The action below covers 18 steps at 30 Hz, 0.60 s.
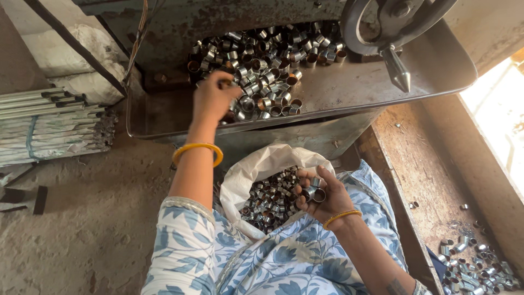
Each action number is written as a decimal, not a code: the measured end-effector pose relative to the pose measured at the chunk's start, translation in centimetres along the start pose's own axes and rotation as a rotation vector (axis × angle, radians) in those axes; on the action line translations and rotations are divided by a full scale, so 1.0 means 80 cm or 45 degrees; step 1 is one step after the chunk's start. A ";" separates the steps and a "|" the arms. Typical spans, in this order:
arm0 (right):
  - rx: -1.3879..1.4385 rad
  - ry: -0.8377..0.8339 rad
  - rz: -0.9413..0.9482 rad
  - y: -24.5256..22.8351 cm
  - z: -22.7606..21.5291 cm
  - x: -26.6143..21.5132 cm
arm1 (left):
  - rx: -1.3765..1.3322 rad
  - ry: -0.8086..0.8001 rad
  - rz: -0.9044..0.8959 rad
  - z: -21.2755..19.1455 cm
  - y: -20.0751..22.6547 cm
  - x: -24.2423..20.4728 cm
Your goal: The person sits on the floor and repeatedly picks small cylindrical metal parts from a white sack, places them into a metal tray, and occasionally moves them around within the tray. The task involves continuous handling of the parts without using any tools.
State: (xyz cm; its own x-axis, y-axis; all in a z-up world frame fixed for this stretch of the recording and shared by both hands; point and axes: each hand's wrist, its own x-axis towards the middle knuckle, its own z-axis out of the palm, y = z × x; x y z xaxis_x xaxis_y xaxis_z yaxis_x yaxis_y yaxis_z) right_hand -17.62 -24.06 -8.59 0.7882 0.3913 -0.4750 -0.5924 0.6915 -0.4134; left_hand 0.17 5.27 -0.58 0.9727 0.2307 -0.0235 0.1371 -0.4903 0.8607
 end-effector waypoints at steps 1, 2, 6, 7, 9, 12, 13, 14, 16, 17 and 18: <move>0.011 -0.006 0.006 0.001 -0.001 0.001 | -0.260 0.072 -0.054 -0.007 -0.009 0.004; 0.023 -0.013 0.012 0.003 -0.001 0.002 | -0.554 0.078 -0.136 -0.015 -0.017 0.007; 0.077 -0.082 0.033 0.004 0.010 0.005 | -1.513 0.082 -0.299 -0.038 -0.016 -0.001; 0.047 -0.056 0.014 0.005 0.013 0.004 | -1.700 0.074 -0.307 -0.041 -0.011 -0.013; -0.015 -0.008 -0.024 0.006 0.023 0.004 | -1.860 0.000 -0.215 -0.040 0.002 -0.047; -0.096 0.060 -0.016 0.005 0.031 0.001 | -1.894 -0.157 -0.170 -0.026 0.021 -0.111; -0.090 0.050 -0.011 0.005 0.031 0.002 | -1.871 -0.218 -0.181 -0.019 0.024 -0.133; -0.083 0.040 -0.006 0.004 0.030 0.003 | -1.806 -0.285 -0.192 -0.012 0.025 -0.153; -0.125 0.024 -0.018 0.001 0.025 0.004 | -1.678 -0.414 -0.212 -0.002 0.024 -0.187; -0.175 0.016 -0.034 -0.002 0.023 0.003 | -1.654 -0.441 -0.255 0.002 0.022 -0.201; -0.224 0.007 -0.050 -0.003 0.022 0.003 | -1.630 -0.468 -0.298 0.006 0.019 -0.214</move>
State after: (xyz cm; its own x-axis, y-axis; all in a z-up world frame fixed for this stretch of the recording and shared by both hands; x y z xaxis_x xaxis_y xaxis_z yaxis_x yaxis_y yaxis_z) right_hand -17.04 -23.05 -7.23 0.8106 0.3626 -0.4598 -0.5817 0.5890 -0.5610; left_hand -16.17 0.20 0.86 0.9717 -0.1349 -0.1940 0.2323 0.6968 0.6786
